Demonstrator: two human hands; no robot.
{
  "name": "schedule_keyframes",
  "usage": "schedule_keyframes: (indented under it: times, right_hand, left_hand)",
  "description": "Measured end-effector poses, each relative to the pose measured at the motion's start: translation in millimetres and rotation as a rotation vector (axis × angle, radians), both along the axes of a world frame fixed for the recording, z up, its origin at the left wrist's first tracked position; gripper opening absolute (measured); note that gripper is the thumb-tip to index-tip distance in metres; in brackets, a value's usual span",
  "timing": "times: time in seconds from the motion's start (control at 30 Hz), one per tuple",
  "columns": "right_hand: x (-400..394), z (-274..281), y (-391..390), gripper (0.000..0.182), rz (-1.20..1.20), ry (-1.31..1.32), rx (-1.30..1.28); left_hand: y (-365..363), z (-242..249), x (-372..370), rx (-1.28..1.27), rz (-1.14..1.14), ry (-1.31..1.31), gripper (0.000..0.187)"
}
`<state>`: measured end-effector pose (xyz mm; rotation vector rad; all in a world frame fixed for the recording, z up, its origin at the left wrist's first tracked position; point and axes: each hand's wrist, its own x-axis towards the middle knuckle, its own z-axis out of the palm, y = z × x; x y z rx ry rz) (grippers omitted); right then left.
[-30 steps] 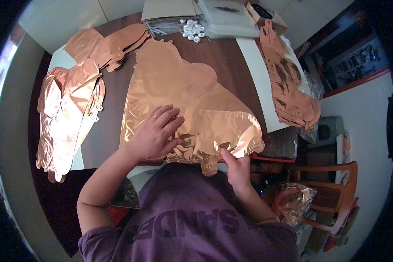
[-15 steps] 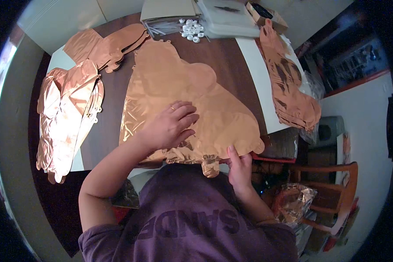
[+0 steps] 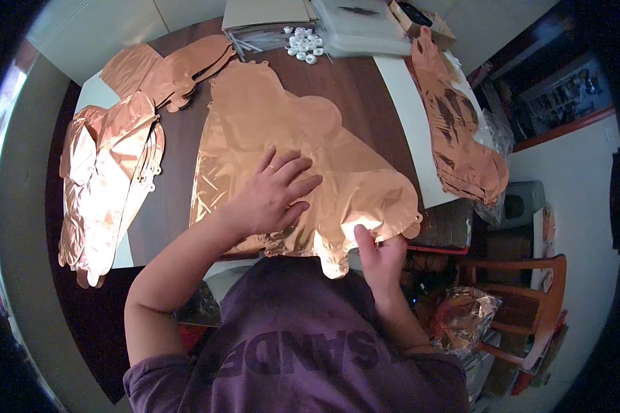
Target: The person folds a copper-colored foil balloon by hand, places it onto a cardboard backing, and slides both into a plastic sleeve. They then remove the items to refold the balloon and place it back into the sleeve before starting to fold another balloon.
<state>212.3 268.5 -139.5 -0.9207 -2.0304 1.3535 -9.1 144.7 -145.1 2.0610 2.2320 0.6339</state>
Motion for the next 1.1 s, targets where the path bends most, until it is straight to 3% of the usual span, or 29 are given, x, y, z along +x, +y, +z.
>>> schedule_keyframes:
  times: [0.07,0.17,0.27,0.4,0.53,0.67,0.77,0.9,1.1]
  right_hand:
    - [-8,4,2,0.021,0.009,0.013,0.135]
    - [-4,2,-1,0.014,0.109,-0.125,0.685]
    - [-10,14,-14,0.022,0.350,0.027,0.936]
    - [-15,6,-9,0.030,0.651,0.046,0.938]
    - [-13,28,23,0.028,0.824,0.113,0.416]
    - [-33,0,57,0.040,0.590,-0.061,0.803]
    - [-46,-6,52,0.049,0.641,-0.172,0.950]
    - [-48,-4,48,0.058,0.707,-0.249,0.991]
    - [-49,2,50,0.061,0.742,-0.329,1.035]
  left_hand:
    - [0,0,0,-0.008,0.004,0.007,0.055]
    - [1,-2,0,-0.032,0.009,0.013,0.059]
    - [-4,-11,-7,-0.023,0.011,-0.082,0.064]
    - [-4,11,-4,-0.132,-0.014,0.006,0.073]
    - [-4,-7,-7,-0.075,0.013,0.003,0.075]
    - [-3,-2,-6,-0.104,0.013,-0.056,0.074]
    - [-3,-4,-6,-0.111,0.012,-0.012,0.075]
    - [-5,-11,-11,-0.086,-0.010,0.134,0.079]
    - [-2,-11,-9,-0.117,0.001,0.103,0.081]
